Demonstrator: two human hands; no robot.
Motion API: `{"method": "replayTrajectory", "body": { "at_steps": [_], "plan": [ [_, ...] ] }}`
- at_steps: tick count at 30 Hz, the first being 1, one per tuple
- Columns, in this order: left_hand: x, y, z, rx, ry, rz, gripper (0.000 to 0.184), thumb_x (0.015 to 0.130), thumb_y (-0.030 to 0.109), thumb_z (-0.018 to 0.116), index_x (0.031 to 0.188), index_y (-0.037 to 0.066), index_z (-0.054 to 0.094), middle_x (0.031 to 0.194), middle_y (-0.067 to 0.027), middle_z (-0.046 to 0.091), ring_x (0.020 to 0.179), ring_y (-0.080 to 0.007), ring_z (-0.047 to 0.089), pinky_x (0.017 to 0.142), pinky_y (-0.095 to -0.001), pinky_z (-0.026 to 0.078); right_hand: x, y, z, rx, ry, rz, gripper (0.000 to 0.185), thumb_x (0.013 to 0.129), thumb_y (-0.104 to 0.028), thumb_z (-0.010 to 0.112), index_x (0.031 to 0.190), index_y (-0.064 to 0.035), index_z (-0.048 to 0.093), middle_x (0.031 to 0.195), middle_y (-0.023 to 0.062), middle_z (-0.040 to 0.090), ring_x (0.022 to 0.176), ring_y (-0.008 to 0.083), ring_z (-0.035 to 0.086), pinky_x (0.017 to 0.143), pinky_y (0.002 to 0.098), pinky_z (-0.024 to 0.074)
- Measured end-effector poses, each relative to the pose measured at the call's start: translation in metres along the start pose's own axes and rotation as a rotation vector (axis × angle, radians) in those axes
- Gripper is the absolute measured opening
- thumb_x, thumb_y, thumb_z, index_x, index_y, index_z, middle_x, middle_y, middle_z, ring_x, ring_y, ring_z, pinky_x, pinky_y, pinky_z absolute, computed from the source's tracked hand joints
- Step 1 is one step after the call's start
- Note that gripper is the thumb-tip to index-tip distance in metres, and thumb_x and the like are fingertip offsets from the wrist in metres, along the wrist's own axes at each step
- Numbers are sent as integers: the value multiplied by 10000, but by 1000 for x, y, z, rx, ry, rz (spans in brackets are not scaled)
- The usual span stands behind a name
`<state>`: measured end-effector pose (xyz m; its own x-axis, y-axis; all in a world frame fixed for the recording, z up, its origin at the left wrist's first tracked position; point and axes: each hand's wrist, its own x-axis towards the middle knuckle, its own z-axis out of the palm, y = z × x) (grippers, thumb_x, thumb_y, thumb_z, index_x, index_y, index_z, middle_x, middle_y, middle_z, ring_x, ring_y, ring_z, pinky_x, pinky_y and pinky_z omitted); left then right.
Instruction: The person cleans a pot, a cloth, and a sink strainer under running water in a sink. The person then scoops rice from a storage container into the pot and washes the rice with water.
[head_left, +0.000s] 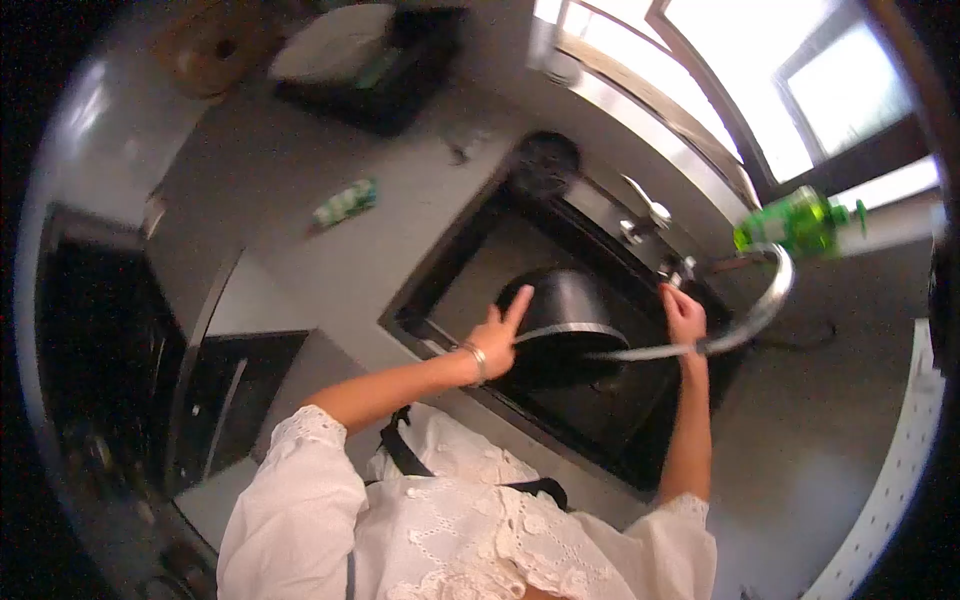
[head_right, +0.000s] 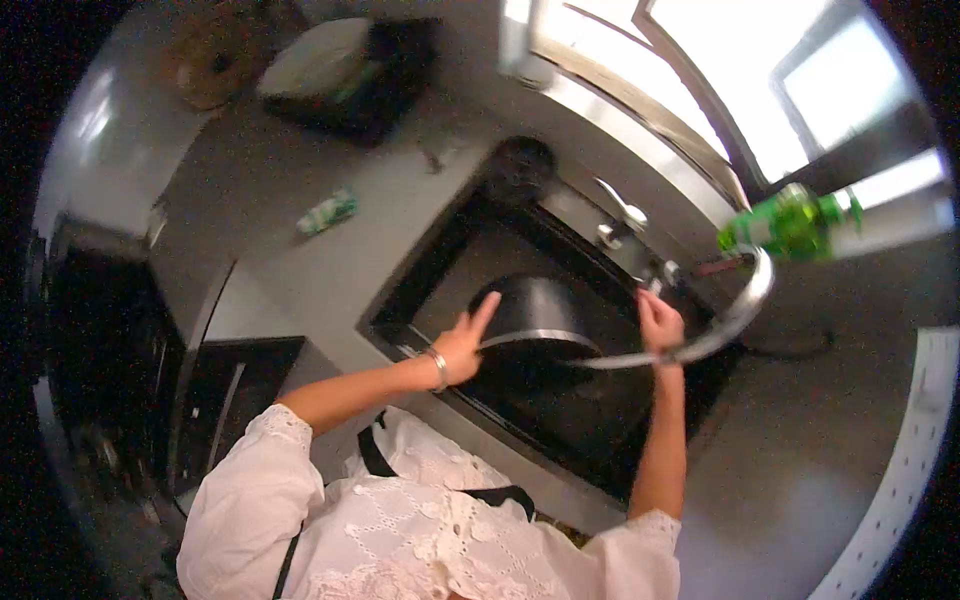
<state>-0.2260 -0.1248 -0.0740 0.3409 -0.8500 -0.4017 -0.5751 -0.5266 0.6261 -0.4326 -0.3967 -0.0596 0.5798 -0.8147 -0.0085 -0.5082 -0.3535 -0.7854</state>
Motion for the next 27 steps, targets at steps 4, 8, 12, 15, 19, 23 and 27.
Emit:
{"method": "replayTrajectory", "body": {
  "at_steps": [4, 8, 12, 15, 19, 23, 27],
  "plan": [
    [-24, 16, -35, 302, 68, 146, 982, 700, -108, 468, 1399, 389, -10, 1321, -410, 177, 591, -332, 612, 536, -367, 533, -11, -22, 7, 40, -209, 1, 406, 894, -139, 495, 1260, 27, 435, 1271, 135, 487, 1159, 209, 472, 953, 290, 356],
    [-36, -7, -37, 586, 546, 532, 920, 683, -82, 468, 1402, 390, 142, 1373, -308, 238, 496, -176, 544, 427, -271, 496, -32, -15, 32, 331, -275, 84, 346, 911, -158, 480, 1207, 19, 504, 1192, 128, 540, 1098, 203, 510, 928, 301, 383],
    [-54, -1, -70, 713, 760, 695, 860, 715, -27, 483, 1391, 407, 175, 1401, -236, 262, 527, -136, 458, 388, -208, 445, -47, -7, 67, 461, -412, 118, 323, 901, -202, 503, 1114, 33, 562, 1080, 120, 595, 1009, 205, 545, 874, 308, 415],
    [-66, 5, -96, 608, 769, 841, 840, 737, -3, 492, 1379, 439, 179, 1397, -268, 235, 608, -188, 463, 453, -237, 458, -47, -23, 96, 420, -464, 115, 326, 900, -218, 506, 1105, 26, 570, 1079, 131, 595, 998, 220, 548, 865, 321, 423],
    [-80, 10, -108, 616, 870, 788, 907, 712, -42, 517, 1396, 414, 133, 1394, -276, 231, 608, -211, 467, 460, -246, 464, -50, -48, 115, 300, -496, 100, 330, 899, -239, 511, 1094, 17, 582, 1079, 145, 596, 983, 239, 553, 852, 337, 434],
    [-96, -9, -107, 343, 756, 465, 974, 690, -80, 520, 1418, 358, 43, 1385, -285, 242, 658, -223, 519, 475, -265, 478, -75, -73, 115, 54, -473, 83, 335, 898, -261, 515, 1083, 8, 593, 1078, 159, 597, 968, 258, 558, 840, 353, 445],
    [-140, -51, -123, -445, 533, 209, 907, 735, -55, 476, 1428, 230, -36, 1389, -261, 255, 948, -389, 552, 779, -376, 479, -110, -93, 106, -478, -458, 93, 341, 897, -282, 520, 1072, -1, 604, 1077, 173, 597, 953, 278, 562, 827, 369, 456]
  ]
}}
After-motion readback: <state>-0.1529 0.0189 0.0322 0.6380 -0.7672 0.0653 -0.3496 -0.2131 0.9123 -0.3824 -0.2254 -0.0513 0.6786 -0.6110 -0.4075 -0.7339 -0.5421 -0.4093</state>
